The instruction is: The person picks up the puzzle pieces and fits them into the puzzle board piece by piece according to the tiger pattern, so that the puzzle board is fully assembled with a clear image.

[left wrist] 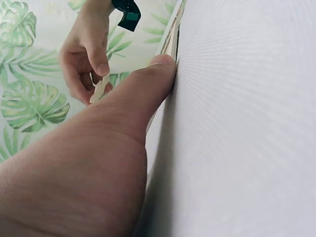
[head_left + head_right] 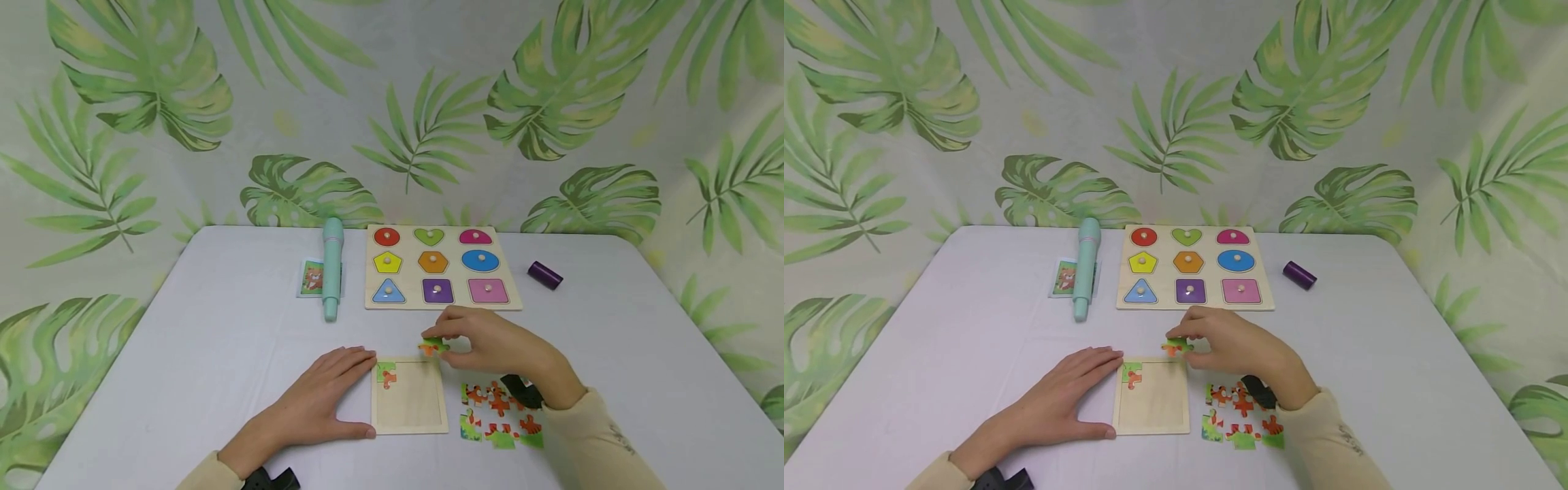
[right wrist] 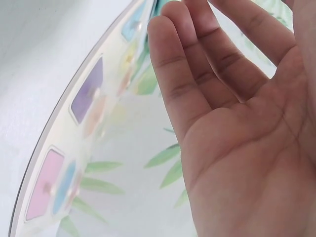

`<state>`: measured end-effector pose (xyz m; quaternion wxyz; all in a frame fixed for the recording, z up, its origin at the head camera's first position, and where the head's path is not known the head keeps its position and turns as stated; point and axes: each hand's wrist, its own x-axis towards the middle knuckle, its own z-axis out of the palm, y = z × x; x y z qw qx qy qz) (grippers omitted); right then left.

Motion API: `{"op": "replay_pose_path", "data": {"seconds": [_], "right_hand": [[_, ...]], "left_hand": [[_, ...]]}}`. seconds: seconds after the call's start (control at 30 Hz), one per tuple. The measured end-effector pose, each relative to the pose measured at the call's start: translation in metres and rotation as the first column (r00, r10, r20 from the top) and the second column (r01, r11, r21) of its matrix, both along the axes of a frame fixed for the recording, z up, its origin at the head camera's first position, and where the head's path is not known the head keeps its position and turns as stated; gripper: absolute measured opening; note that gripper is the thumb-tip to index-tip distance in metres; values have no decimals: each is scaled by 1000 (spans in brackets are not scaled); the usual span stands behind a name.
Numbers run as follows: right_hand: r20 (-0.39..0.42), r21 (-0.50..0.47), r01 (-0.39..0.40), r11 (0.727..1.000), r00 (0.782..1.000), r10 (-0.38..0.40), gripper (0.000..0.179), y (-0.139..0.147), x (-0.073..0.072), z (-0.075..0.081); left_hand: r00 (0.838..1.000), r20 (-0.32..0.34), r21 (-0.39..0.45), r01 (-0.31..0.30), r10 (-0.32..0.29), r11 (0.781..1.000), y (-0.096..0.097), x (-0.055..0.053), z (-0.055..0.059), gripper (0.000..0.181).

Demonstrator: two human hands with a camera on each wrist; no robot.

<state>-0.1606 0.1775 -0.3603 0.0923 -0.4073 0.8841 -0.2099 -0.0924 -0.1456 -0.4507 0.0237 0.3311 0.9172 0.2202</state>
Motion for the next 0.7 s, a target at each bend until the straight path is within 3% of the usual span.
{"op": "replay_pose_path", "data": {"seconds": [0.7], "right_hand": [[35,-18,-38,999,999,38,34,-15,0,-7]], "left_hand": [[1000,9,-12,-3,3,1000,1,0,0,105]]}}
